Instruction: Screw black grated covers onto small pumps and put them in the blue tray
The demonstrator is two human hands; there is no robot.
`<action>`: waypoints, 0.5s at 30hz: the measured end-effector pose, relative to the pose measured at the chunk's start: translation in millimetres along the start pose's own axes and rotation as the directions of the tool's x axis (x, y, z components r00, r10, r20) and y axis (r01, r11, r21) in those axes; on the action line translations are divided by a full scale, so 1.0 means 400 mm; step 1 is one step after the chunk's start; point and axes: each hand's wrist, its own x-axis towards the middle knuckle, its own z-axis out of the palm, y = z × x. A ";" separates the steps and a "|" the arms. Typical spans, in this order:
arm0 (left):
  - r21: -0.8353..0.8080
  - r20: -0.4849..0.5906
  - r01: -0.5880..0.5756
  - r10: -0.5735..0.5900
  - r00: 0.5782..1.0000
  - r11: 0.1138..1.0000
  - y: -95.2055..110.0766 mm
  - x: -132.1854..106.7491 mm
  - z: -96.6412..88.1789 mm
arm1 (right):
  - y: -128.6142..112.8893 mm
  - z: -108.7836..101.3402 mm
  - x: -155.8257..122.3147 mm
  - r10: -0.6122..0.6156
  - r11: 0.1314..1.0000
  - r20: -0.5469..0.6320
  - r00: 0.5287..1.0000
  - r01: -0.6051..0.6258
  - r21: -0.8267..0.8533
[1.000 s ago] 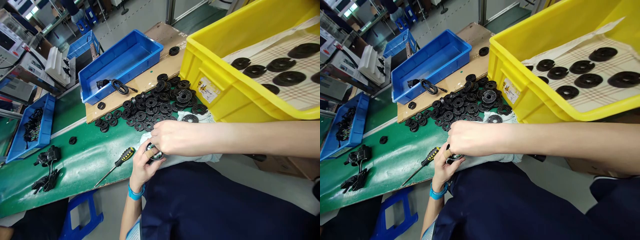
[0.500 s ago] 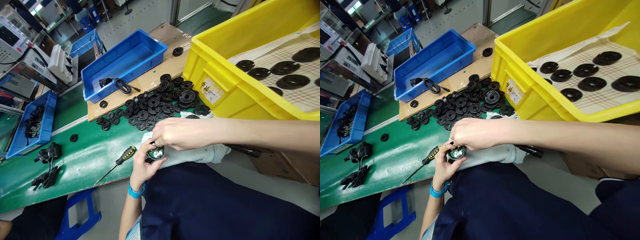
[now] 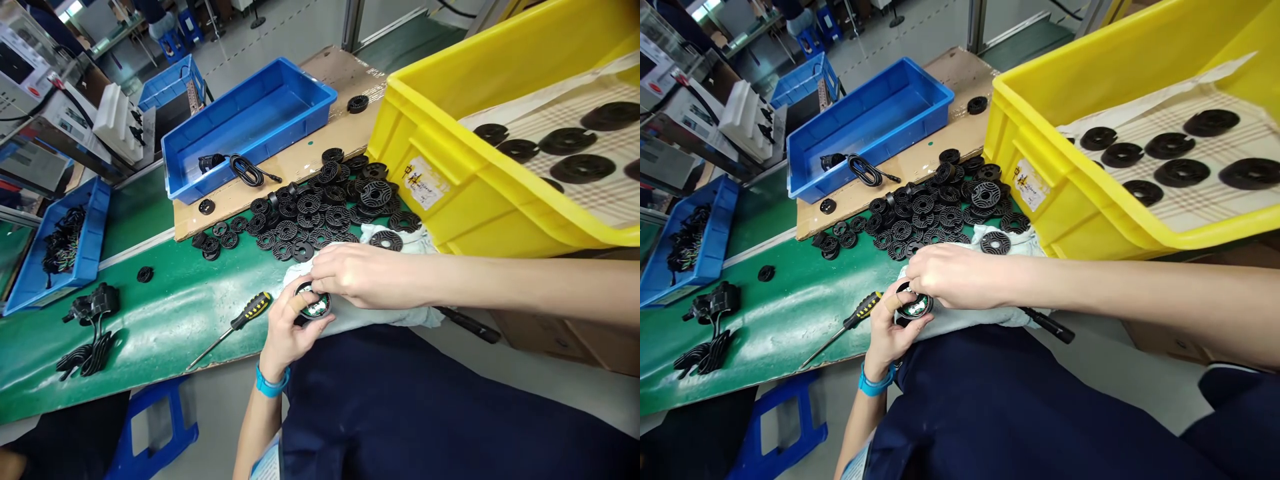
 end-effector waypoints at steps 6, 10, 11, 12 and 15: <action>0.049 0.015 -0.024 0.024 1.000 0.999 0.000 0.007 0.000 | -0.001 0.000 -0.006 0.010 1.000 -0.047 0.999 -0.009 0.016; 0.056 -0.012 -0.032 0.033 0.999 0.998 -0.003 0.008 0.005 | 0.004 -0.004 -0.013 0.089 0.993 -0.078 0.993 -0.082 0.089; 0.062 -0.022 -0.031 0.032 0.999 0.998 -0.004 0.008 0.007 | 0.006 -0.002 -0.016 0.113 0.987 -0.090 0.990 -0.101 0.127; 0.068 -0.032 -0.026 0.028 0.999 0.997 -0.004 0.007 0.009 | 0.008 0.000 -0.020 0.137 0.978 -0.109 0.985 -0.117 0.174; 0.068 -0.042 -0.017 0.020 0.999 0.998 -0.002 0.007 0.014 | 0.016 0.014 -0.036 0.228 0.927 -0.164 0.960 -0.162 0.339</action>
